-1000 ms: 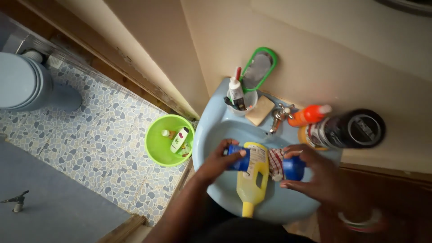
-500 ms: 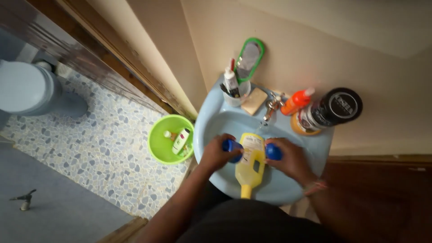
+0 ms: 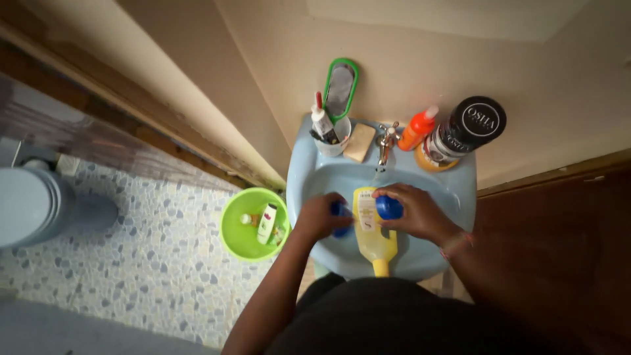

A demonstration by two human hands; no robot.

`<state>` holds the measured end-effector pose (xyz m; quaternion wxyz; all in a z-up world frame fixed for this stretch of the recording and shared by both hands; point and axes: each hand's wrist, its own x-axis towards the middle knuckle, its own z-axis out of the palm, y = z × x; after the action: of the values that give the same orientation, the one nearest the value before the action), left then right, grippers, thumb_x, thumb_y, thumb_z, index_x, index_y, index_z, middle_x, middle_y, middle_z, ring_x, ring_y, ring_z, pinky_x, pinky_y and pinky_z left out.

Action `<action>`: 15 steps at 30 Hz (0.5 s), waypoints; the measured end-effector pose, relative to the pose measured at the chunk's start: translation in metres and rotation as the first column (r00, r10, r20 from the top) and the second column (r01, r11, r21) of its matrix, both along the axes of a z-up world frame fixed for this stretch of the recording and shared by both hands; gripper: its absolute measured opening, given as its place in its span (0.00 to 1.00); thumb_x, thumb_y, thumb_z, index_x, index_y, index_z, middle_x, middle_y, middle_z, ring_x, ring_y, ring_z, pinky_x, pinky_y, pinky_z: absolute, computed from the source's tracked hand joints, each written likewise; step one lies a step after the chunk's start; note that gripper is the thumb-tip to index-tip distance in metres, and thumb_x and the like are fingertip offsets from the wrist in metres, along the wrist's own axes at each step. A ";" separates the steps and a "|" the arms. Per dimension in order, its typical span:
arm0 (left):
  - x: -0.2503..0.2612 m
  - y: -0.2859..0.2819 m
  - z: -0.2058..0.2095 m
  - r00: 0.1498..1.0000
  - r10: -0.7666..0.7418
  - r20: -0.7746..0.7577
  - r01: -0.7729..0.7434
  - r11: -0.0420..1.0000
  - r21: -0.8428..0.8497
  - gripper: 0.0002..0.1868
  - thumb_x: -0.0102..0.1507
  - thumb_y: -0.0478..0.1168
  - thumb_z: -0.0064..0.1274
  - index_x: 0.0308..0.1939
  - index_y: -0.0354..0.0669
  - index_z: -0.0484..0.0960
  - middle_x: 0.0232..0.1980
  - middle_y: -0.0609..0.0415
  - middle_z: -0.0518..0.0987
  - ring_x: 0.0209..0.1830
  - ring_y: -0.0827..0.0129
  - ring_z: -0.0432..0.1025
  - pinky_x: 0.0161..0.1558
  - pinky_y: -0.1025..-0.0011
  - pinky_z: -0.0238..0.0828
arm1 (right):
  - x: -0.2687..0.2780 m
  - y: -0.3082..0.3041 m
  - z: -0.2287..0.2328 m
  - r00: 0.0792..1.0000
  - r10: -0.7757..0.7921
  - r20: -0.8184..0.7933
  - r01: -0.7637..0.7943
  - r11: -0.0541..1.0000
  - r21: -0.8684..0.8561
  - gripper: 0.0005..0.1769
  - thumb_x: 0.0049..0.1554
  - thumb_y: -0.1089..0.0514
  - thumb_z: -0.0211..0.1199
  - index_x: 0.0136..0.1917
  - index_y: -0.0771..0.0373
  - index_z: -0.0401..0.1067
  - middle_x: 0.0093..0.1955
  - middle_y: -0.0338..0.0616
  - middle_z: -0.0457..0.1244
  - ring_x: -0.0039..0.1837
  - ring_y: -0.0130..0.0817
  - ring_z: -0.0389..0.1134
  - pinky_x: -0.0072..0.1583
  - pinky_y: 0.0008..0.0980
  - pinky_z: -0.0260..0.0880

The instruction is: The person washes a blue plastic container and a yellow plastic bottle in a bathroom sink using a cloth and running water. They scrub the exterior and interior of each item, rinse them, and place them into a green basin on the floor.

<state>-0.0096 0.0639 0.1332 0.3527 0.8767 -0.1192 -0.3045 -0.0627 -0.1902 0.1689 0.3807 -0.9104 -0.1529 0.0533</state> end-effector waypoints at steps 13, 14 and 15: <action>0.016 0.024 -0.009 0.707 0.077 -0.702 -0.615 0.557 -0.558 0.31 0.62 0.56 0.60 0.64 0.47 0.73 0.56 0.48 0.80 0.51 0.61 0.77 0.49 0.58 0.80 | 0.005 0.024 0.008 0.998 -0.016 0.060 0.025 0.989 -0.149 0.34 0.47 0.58 0.81 0.65 0.54 0.71 0.63 0.44 0.67 0.63 0.37 0.68 0.64 0.37 0.69; 0.009 0.031 -0.020 0.621 -0.012 -0.783 -0.693 0.458 -0.557 0.31 0.63 0.58 0.58 0.65 0.49 0.73 0.57 0.47 0.79 0.51 0.59 0.77 0.49 0.58 0.81 | -0.008 0.034 0.012 0.997 -0.058 0.045 0.060 0.998 -0.034 0.34 0.47 0.58 0.81 0.65 0.55 0.71 0.63 0.45 0.66 0.63 0.37 0.68 0.63 0.36 0.70; 0.018 0.036 -0.022 0.569 -0.106 -0.815 -0.752 0.334 -0.568 0.32 0.64 0.60 0.56 0.66 0.50 0.73 0.59 0.47 0.79 0.52 0.57 0.78 0.49 0.58 0.82 | -0.004 0.036 0.028 0.995 -0.077 0.071 0.072 0.995 0.074 0.35 0.46 0.58 0.81 0.65 0.55 0.71 0.63 0.46 0.65 0.63 0.38 0.68 0.61 0.35 0.71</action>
<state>0.0081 0.1002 0.1108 0.8328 0.3391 0.0962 -0.4269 -0.0666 -0.1542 0.1964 0.4088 -0.9027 -0.1345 0.0001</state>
